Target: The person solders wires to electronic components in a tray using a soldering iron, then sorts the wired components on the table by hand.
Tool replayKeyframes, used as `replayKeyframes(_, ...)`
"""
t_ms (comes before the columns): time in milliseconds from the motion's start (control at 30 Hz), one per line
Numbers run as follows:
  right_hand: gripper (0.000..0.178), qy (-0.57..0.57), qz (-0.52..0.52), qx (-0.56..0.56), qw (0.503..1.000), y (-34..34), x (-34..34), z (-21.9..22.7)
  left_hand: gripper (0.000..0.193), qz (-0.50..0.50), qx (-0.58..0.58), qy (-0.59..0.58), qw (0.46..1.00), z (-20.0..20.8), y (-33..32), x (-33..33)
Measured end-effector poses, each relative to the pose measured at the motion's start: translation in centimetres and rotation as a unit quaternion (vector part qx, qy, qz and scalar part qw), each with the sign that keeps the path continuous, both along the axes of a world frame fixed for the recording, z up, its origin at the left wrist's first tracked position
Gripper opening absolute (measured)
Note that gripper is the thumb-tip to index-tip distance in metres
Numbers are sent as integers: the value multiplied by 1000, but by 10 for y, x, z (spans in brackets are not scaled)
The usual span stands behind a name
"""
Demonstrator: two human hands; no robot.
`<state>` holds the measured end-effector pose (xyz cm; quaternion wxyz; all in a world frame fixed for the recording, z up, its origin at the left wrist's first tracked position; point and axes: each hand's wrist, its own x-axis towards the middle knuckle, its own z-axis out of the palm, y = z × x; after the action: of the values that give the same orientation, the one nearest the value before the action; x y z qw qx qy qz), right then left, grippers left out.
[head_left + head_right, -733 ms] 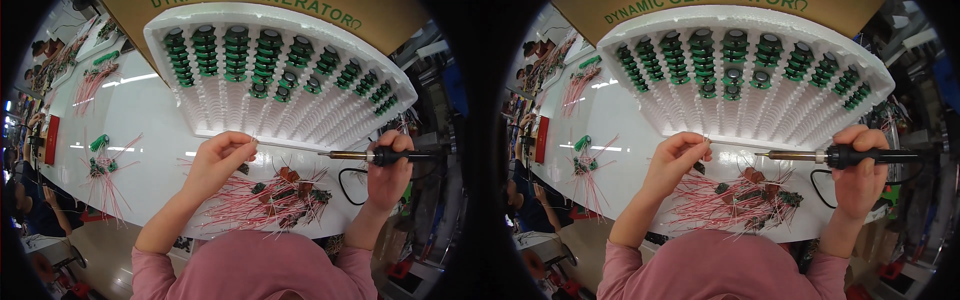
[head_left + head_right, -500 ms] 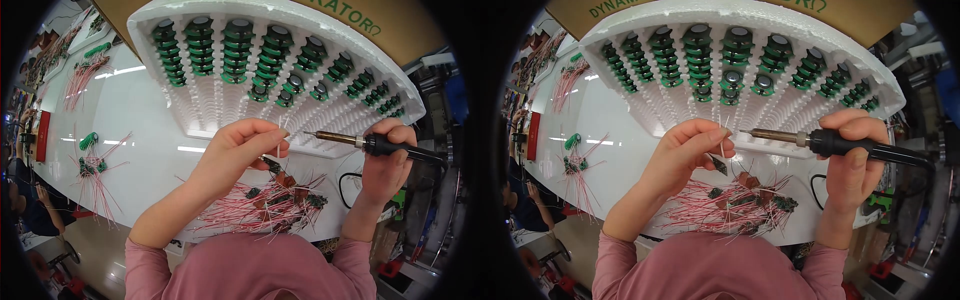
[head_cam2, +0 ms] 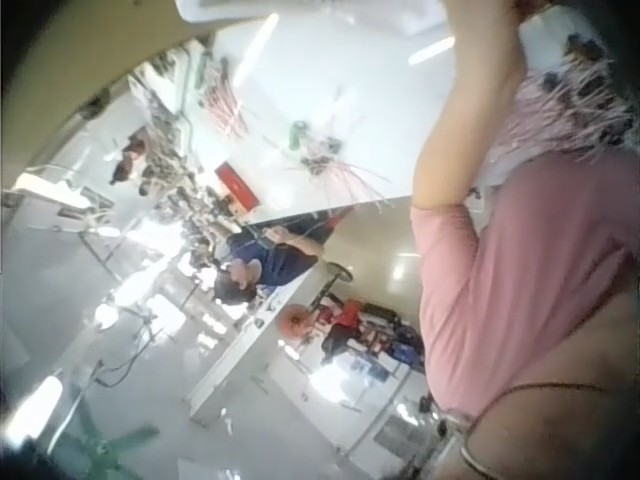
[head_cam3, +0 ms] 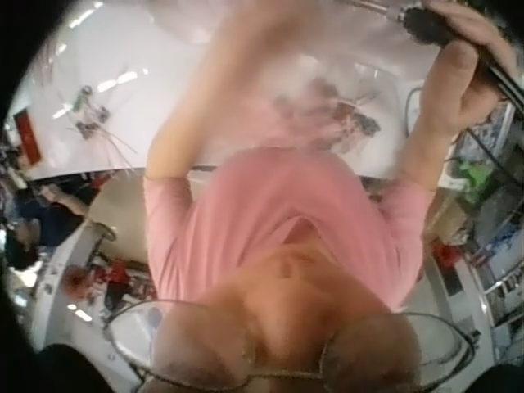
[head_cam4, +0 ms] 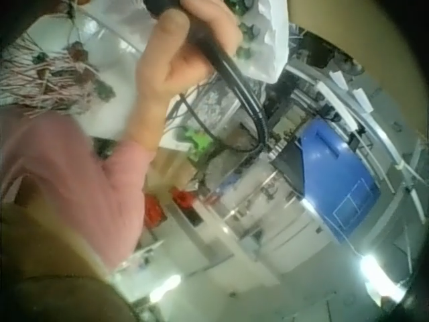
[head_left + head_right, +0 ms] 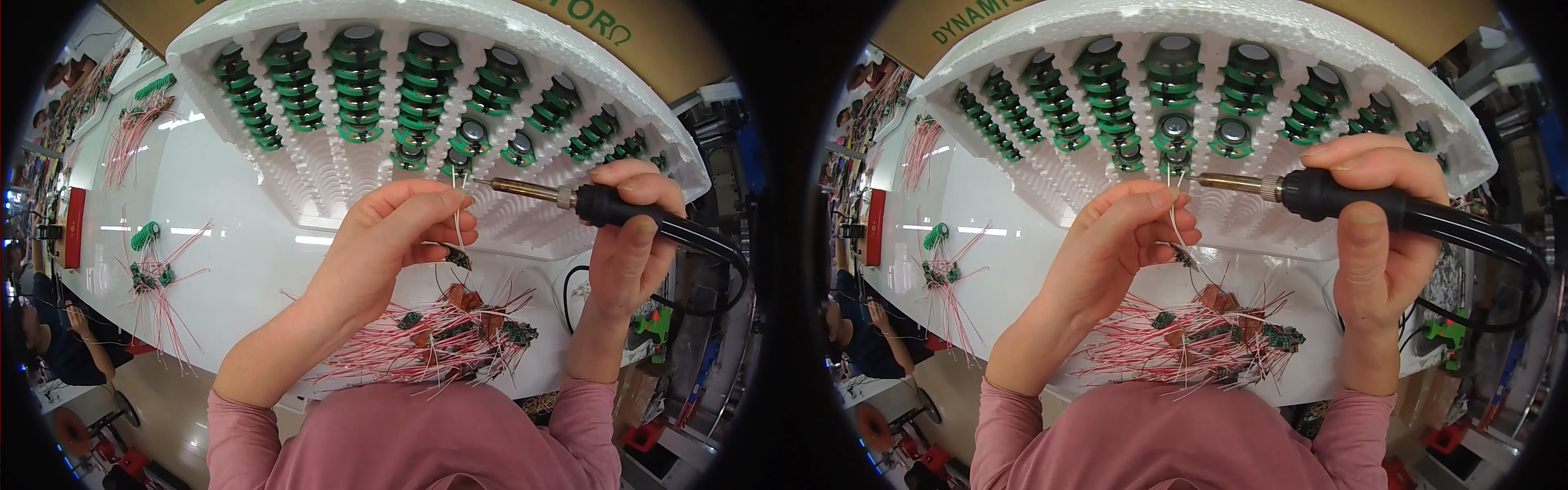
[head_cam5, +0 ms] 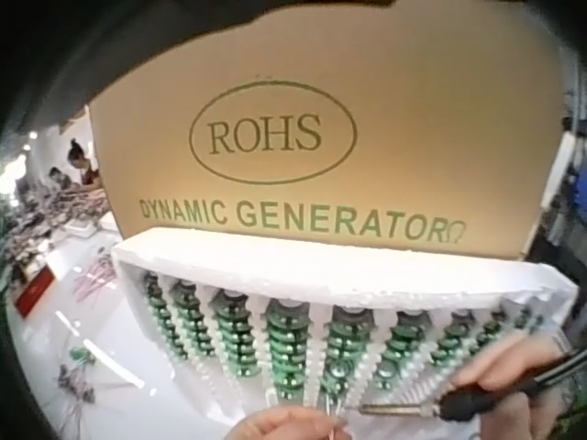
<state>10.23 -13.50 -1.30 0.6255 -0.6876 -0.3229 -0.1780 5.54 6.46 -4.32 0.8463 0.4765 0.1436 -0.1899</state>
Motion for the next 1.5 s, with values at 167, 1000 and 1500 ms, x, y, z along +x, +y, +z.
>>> replayKeyframes(167,25,-26,23,-9,999,-1,3,-2,18,14,-4,-3,1000,-1,0,1)
replayKeyframes(1000,22,-9,36,-34,999,4,-2,1,15,13,-10,-12,1000,0,2,0)
replayKeyframes(1500,17,-14,56,-47,997,1,-1,1,16,13,-7,-9,1000,0,1,-1)
